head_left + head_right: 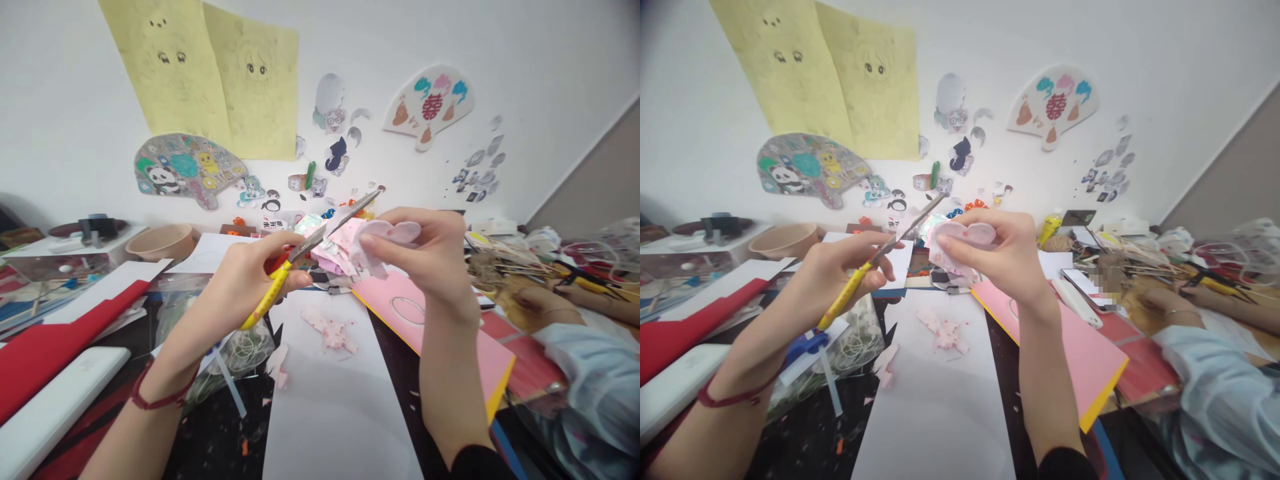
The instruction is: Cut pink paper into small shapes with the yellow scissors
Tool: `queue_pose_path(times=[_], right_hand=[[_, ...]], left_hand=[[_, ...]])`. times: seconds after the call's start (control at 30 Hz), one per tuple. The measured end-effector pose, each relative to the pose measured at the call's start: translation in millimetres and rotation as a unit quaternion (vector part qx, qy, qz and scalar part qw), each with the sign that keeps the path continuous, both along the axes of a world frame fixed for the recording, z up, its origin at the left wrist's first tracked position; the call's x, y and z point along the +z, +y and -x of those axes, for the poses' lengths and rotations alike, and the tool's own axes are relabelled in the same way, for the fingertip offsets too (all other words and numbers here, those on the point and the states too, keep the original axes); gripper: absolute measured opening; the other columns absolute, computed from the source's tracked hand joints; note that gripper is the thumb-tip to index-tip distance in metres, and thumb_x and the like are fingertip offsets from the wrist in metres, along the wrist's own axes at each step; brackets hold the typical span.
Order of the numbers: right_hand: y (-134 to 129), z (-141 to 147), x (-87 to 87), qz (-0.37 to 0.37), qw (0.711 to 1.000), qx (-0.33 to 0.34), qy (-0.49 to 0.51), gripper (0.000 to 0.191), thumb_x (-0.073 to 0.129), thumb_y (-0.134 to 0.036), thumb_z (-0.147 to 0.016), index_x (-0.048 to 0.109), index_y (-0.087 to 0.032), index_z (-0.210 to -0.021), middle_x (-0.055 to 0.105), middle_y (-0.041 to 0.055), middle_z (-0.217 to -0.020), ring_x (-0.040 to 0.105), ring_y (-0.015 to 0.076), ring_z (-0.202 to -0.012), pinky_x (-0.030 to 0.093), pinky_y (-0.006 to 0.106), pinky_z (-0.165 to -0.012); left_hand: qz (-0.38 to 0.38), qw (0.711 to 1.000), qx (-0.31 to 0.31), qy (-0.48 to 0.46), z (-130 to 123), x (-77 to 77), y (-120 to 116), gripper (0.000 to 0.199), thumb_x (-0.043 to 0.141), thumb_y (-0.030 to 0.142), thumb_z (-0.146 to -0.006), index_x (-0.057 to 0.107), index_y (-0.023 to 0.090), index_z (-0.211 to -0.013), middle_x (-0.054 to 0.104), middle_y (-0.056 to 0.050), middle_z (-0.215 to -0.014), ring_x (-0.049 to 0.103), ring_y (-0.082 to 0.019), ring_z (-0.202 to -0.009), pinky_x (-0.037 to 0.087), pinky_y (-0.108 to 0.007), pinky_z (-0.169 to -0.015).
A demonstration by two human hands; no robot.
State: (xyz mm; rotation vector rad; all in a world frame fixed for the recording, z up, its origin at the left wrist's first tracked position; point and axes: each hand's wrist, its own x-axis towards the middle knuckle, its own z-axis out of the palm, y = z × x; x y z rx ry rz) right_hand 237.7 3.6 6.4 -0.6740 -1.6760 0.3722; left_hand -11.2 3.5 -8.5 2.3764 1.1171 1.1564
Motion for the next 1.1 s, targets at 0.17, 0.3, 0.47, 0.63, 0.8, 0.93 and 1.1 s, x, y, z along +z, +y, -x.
queue_pose_path(times=[0.17,0.3,0.47,0.63,0.8,0.93,1.1], right_hand=[[8.7,-4.3,-0.5,0.022,1.0,0.007,-0.003,0.014,0.086,-0.037,-0.078,0.078,-0.027,-0.071,0.066,-0.0034,-0.058,0.055,0.0119,-0.051,0.043,0.029,-0.046],[14.1,-17.8,0.6,0.047,0.999,0.019,0.004,0.015,0.087,-0.036,-0.076,0.079,-0.025,-0.071,0.067,-0.0023,-0.059,0.055,0.0119,-0.052,0.041,0.028,-0.046],[6.7,-31.1,3.9,0.063,0.998,0.002,0.03,0.013,0.087,-0.034,-0.077,0.079,-0.023,-0.075,0.066,-0.0021,-0.061,0.054,0.0109,-0.053,0.041,0.027,-0.047],[-1.3,-23.3,4.8,0.04,0.996,0.004,0.075,0.015,0.085,-0.026,-0.077,0.076,-0.019,-0.067,0.065,-0.0017,-0.058,0.054,0.0102,-0.054,0.04,0.026,-0.051],[-0.8,-0.2,-20.6,0.124,0.989,0.068,0.038,0.018,0.086,-0.033,-0.075,0.076,-0.019,-0.07,0.066,-0.0016,-0.063,0.054,0.0104,-0.058,0.041,0.025,-0.053],[0.5,24.5,-61.1,0.208,0.971,0.113,-0.043,0.024,0.087,-0.037,-0.073,0.076,-0.016,-0.072,0.064,-0.0023,-0.063,0.051,0.009,-0.056,0.037,0.024,-0.051],[5.7,51.8,-111.1,0.238,0.963,0.125,0.008,0.025,0.082,-0.04,-0.078,0.076,-0.017,-0.073,0.07,-0.0001,-0.069,0.057,0.0115,-0.064,0.044,0.025,-0.06]], left_hand=[[-0.05,0.994,0.086,0.039,1.2,-3.8,6.1,0.053,0.07,0.058,-0.089,0.068,0.019,-0.126,0.075,-0.006,-0.082,0.066,-0.021,-0.07,0.047,-0.03,-0.067],[-0.207,0.953,0.182,0.13,5.6,-11.9,19.8,0.056,0.069,0.059,-0.091,0.066,0.016,-0.126,0.077,-0.013,-0.093,0.07,-0.027,-0.083,0.049,-0.033,-0.074],[-0.317,0.872,0.243,0.284,6.6,-20.4,23.7,0.053,0.061,0.041,-0.099,0.057,0.006,-0.138,0.075,-0.026,-0.114,0.069,-0.042,-0.106,0.048,-0.054,-0.094],[-0.285,0.877,0.201,0.331,5.8,-37.3,4.6,0.055,0.055,0.019,-0.099,0.046,0.017,-0.153,0.054,-0.023,-0.154,0.047,-0.043,-0.144,0.031,-0.061,-0.117],[-0.003,0.979,0.204,-0.023,10.0,-71.8,-6.5,0.046,0.078,0.043,-0.085,0.068,0.022,-0.124,0.074,-0.017,-0.114,0.062,-0.042,-0.119,0.041,-0.055,-0.104],[0.076,0.975,0.15,-0.145,5.5,-92.4,-9.6,0.044,0.06,0.056,-0.095,0.062,0.018,-0.117,0.074,-0.008,-0.087,0.066,-0.021,-0.069,0.05,-0.032,-0.066],[0.097,0.965,0.043,-0.239,-10.0,-104.5,-14.7,0.045,0.065,0.05,-0.093,0.056,0.019,-0.124,0.076,-0.008,-0.097,0.058,-0.012,-0.062,0.048,-0.025,-0.059]])
